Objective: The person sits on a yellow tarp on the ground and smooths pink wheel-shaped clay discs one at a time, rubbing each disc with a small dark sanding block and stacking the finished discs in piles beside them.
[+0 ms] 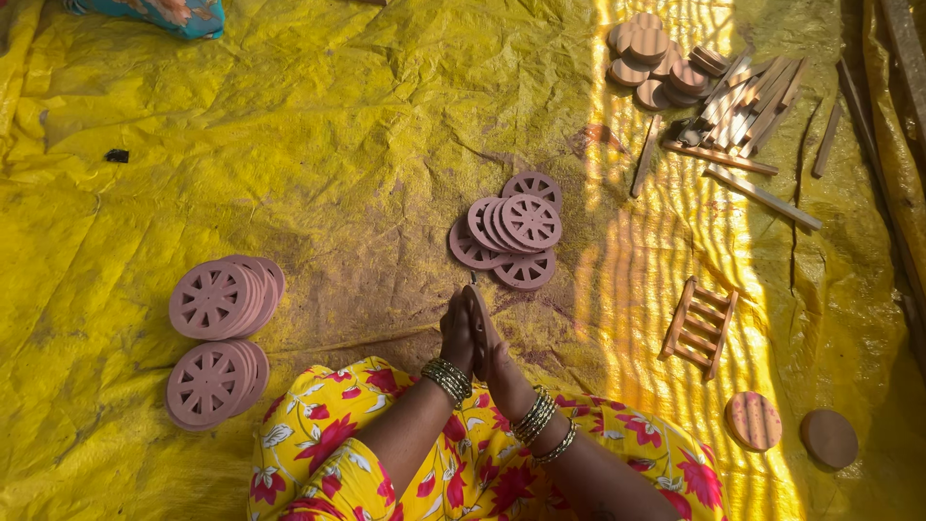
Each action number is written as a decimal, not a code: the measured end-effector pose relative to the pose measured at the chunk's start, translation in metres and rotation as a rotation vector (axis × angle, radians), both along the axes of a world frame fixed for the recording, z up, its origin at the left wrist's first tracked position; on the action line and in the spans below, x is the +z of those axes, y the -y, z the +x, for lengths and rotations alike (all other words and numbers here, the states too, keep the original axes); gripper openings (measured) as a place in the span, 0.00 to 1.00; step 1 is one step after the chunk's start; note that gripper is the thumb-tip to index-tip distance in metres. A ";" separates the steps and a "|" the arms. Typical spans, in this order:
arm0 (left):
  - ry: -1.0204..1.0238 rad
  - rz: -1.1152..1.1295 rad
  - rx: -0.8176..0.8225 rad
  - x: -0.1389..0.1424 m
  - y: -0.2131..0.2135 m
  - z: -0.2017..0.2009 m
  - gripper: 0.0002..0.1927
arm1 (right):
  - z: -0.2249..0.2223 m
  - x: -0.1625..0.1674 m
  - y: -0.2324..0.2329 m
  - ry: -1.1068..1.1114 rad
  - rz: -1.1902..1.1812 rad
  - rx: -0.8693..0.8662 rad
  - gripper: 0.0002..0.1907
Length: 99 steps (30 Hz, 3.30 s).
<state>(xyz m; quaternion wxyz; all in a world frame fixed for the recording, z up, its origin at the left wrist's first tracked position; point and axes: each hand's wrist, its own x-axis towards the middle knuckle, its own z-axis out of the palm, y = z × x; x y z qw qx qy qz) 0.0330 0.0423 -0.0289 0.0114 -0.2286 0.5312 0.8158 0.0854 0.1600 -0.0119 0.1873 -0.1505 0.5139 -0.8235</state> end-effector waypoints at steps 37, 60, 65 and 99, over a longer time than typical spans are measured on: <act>-0.247 0.483 -0.454 0.076 0.010 0.013 0.58 | -0.027 0.079 -0.022 -0.518 1.007 -0.267 0.43; -0.014 0.848 -0.361 0.023 0.027 0.009 0.47 | -0.001 0.092 -0.014 -0.926 0.976 -0.337 0.36; -0.045 0.767 -0.336 0.026 0.023 0.012 0.46 | -0.023 0.096 -0.019 -0.714 1.131 -0.444 0.34; -0.450 -0.238 -0.799 0.066 0.004 0.025 0.66 | -0.044 0.019 -0.067 0.586 -0.014 -0.274 0.07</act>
